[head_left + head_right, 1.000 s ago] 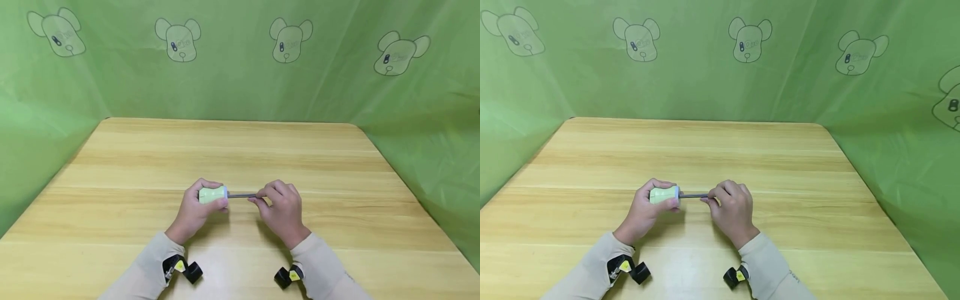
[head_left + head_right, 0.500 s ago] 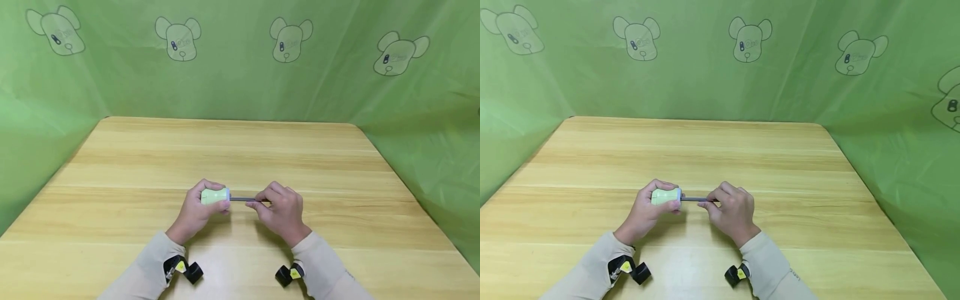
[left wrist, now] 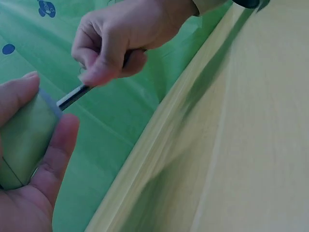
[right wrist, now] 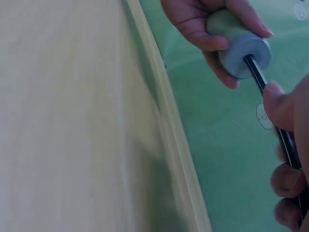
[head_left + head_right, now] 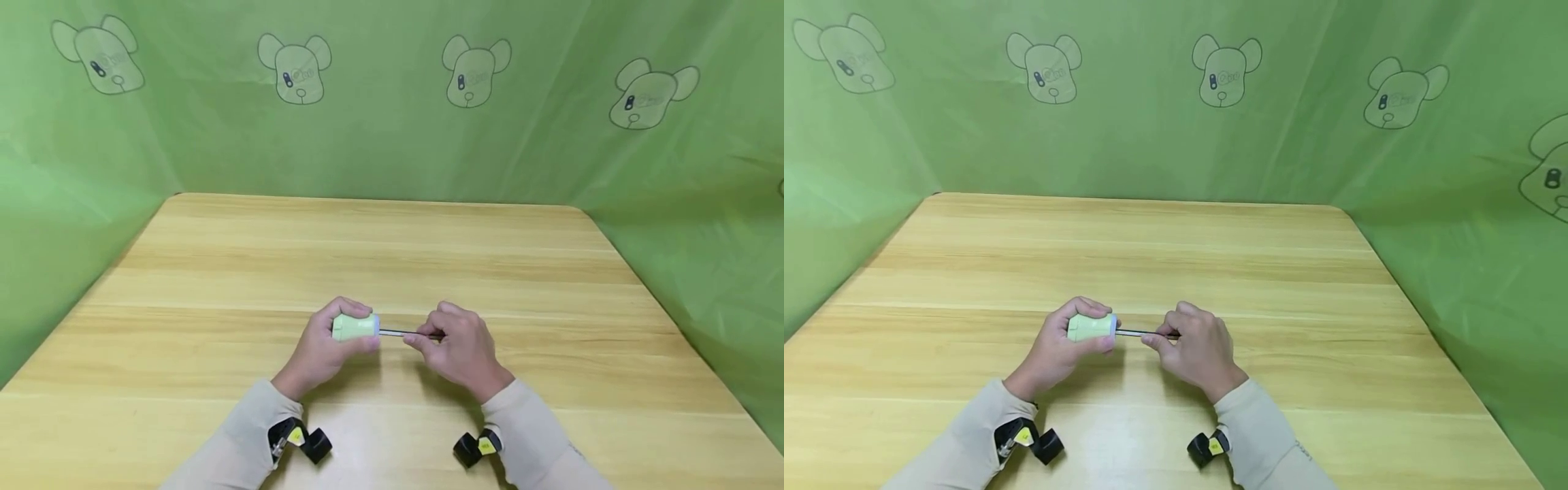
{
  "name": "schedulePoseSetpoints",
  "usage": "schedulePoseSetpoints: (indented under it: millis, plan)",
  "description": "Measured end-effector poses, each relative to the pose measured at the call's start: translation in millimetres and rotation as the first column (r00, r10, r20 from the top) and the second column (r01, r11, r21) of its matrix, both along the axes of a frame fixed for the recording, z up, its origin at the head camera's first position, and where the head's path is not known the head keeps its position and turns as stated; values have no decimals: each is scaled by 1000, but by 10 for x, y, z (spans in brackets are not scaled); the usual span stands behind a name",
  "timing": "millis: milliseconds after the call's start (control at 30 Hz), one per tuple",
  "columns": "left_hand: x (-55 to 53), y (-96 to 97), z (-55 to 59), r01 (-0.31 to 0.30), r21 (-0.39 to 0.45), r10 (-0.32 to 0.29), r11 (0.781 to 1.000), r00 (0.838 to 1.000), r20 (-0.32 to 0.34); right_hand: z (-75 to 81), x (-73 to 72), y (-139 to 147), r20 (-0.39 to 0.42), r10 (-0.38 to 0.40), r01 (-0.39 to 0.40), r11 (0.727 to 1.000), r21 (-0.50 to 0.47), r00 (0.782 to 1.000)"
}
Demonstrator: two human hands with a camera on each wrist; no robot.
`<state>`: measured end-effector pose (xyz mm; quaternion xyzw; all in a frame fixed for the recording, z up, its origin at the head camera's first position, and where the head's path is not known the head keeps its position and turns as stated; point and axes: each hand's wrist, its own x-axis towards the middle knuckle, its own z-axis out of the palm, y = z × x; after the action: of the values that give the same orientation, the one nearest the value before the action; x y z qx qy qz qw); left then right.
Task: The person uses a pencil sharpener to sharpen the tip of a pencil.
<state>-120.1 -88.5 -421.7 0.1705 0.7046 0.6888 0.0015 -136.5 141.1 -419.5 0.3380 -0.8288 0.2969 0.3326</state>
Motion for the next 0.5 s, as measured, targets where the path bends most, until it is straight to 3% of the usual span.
schedulePoseSetpoints:
  millis: [100,300,500]
  plan:
    - [0,3,-20,-21,-39,20,999,1000,-13,-17,7,3,45,-26,25,1000,17,999]
    - [12,25,-19,-40,74,37,996,998,42,-29,1,-32,-81,-126,127,992,3,989]
    - [-9,42,-16,-57,124,49,991,997,65,-12,1,-48,-67,-159,158,987,-18,985]
